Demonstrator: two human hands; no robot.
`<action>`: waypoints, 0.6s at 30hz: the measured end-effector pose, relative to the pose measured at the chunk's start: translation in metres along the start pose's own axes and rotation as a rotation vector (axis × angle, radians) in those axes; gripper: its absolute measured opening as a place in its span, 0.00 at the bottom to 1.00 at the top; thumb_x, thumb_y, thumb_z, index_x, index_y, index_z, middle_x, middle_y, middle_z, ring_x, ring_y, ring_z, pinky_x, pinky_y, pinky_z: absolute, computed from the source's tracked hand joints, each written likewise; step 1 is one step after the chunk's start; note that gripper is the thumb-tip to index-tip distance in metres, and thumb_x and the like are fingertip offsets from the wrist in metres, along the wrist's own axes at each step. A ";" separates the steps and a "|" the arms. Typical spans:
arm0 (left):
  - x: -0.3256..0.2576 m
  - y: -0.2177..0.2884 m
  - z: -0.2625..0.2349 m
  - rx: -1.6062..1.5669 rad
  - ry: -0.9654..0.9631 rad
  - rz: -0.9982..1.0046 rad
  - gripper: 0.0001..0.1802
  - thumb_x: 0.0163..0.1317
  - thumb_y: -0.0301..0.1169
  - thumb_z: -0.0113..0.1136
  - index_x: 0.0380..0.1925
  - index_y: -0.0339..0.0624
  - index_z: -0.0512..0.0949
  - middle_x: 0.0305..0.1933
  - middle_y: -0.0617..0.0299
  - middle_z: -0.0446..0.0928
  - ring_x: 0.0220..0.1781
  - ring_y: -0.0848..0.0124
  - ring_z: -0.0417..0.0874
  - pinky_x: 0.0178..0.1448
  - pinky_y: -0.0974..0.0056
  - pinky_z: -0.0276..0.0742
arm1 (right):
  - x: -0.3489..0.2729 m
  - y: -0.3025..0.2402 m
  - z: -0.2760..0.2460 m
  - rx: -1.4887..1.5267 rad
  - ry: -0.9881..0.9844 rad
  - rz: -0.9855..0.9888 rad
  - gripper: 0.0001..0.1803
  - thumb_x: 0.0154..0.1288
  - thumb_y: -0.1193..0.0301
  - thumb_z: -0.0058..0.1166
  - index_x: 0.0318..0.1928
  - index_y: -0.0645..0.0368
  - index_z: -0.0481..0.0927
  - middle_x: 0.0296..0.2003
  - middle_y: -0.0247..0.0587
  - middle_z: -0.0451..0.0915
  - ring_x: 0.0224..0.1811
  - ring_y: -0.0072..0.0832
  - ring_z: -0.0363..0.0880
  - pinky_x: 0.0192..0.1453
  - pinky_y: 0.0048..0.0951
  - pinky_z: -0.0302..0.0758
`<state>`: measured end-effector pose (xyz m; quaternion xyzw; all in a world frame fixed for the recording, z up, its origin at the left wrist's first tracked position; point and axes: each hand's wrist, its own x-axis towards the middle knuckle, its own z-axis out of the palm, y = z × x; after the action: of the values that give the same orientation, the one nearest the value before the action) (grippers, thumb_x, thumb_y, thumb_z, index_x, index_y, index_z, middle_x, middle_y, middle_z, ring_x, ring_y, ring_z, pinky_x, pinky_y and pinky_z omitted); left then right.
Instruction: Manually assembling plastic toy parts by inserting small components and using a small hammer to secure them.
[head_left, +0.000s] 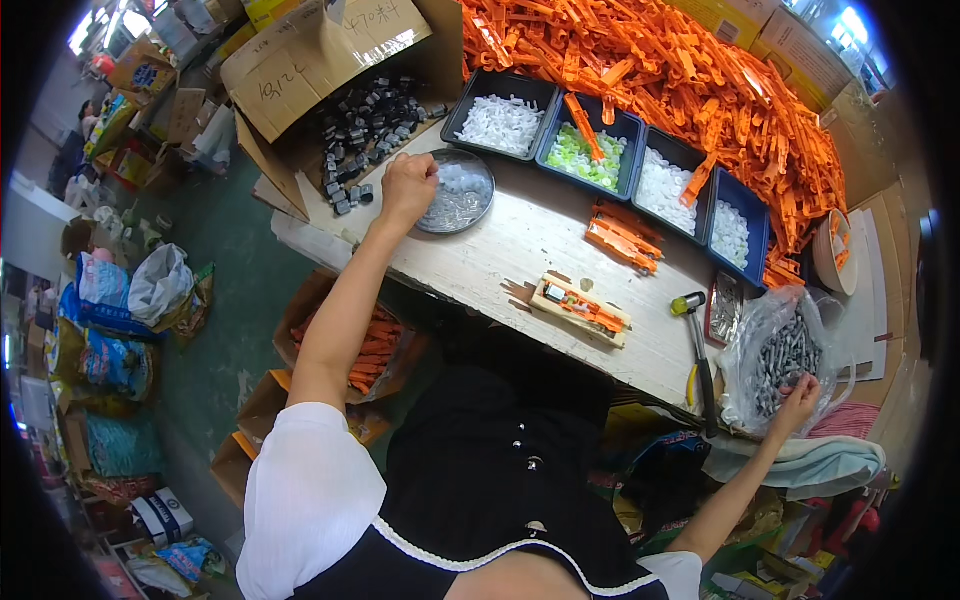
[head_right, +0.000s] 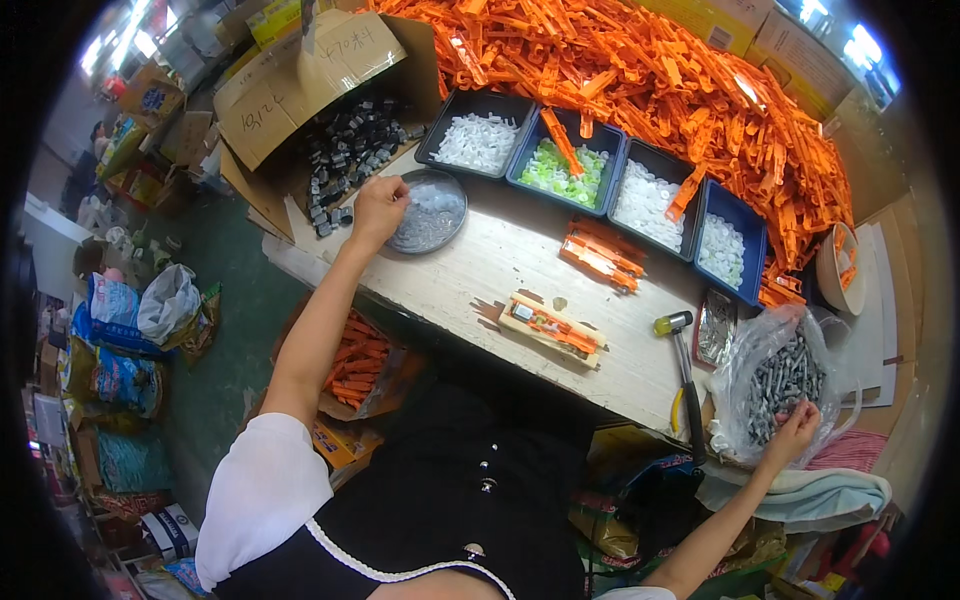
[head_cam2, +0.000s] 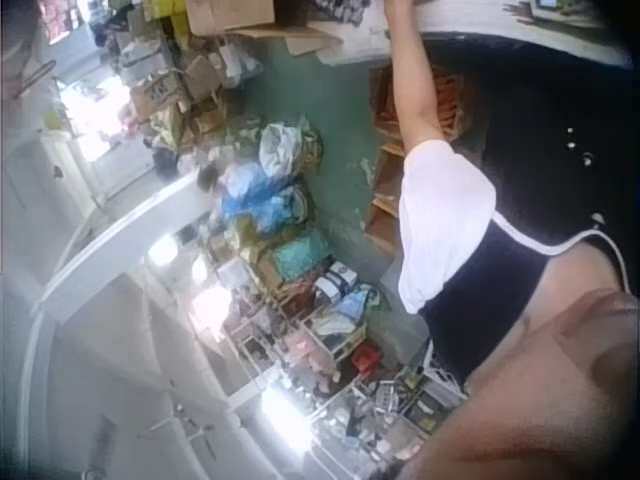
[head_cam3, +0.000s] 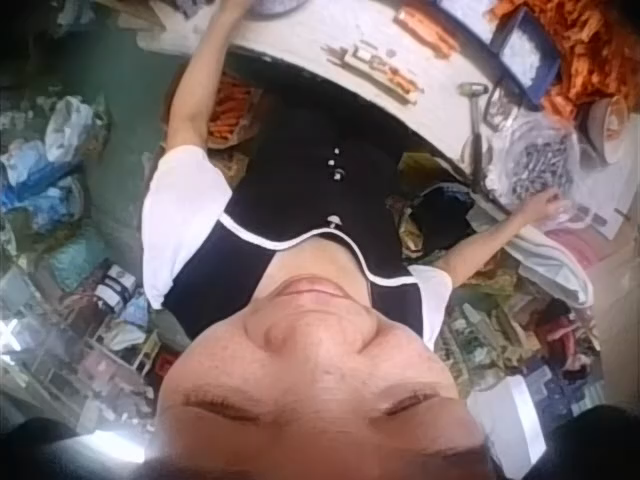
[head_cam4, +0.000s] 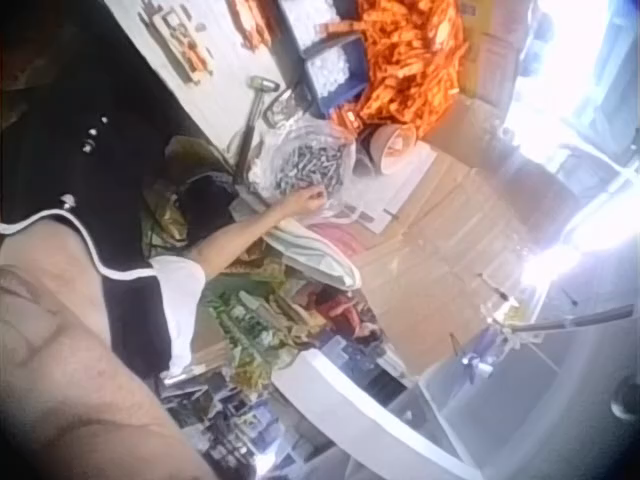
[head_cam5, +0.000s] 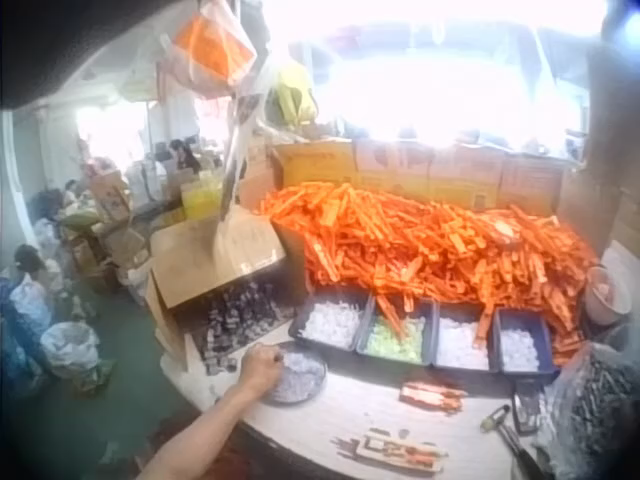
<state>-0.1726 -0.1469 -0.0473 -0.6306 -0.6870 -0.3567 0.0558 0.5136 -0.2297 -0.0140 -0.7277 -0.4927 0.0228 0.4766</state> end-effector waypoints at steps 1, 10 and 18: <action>0.001 0.001 -0.003 -0.028 -0.041 -0.044 0.05 0.42 0.25 0.61 0.22 0.40 0.75 0.24 0.58 0.76 0.33 0.60 0.75 0.37 0.59 0.70 | -0.002 -0.005 0.000 0.102 0.017 0.007 0.12 0.67 0.61 0.44 0.38 0.58 0.70 0.26 0.31 0.74 0.16 0.13 0.66 0.18 0.15 0.60; -0.007 0.002 -0.006 0.009 -0.069 -0.060 0.03 0.43 0.25 0.59 0.21 0.40 0.75 0.24 0.56 0.76 0.32 0.59 0.75 0.35 0.58 0.70 | -0.054 -0.115 0.050 0.386 -0.189 -0.053 0.09 0.69 0.65 0.41 0.40 0.57 0.68 0.30 0.32 0.75 0.19 0.12 0.64 0.23 0.13 0.61; -0.015 -0.003 -0.010 0.043 -0.041 0.119 0.01 0.44 0.22 0.53 0.20 0.39 0.73 0.24 0.52 0.74 0.31 0.53 0.75 0.34 0.53 0.70 | -0.099 -0.163 0.102 0.451 -0.475 -0.077 0.09 0.68 0.68 0.42 0.43 0.60 0.70 0.28 0.31 0.71 0.23 0.13 0.66 0.27 0.14 0.64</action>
<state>-0.1761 -0.1644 -0.0489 -0.6760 -0.6569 -0.3251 0.0763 0.2981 -0.2241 0.0038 -0.5589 -0.5998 0.2825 0.4981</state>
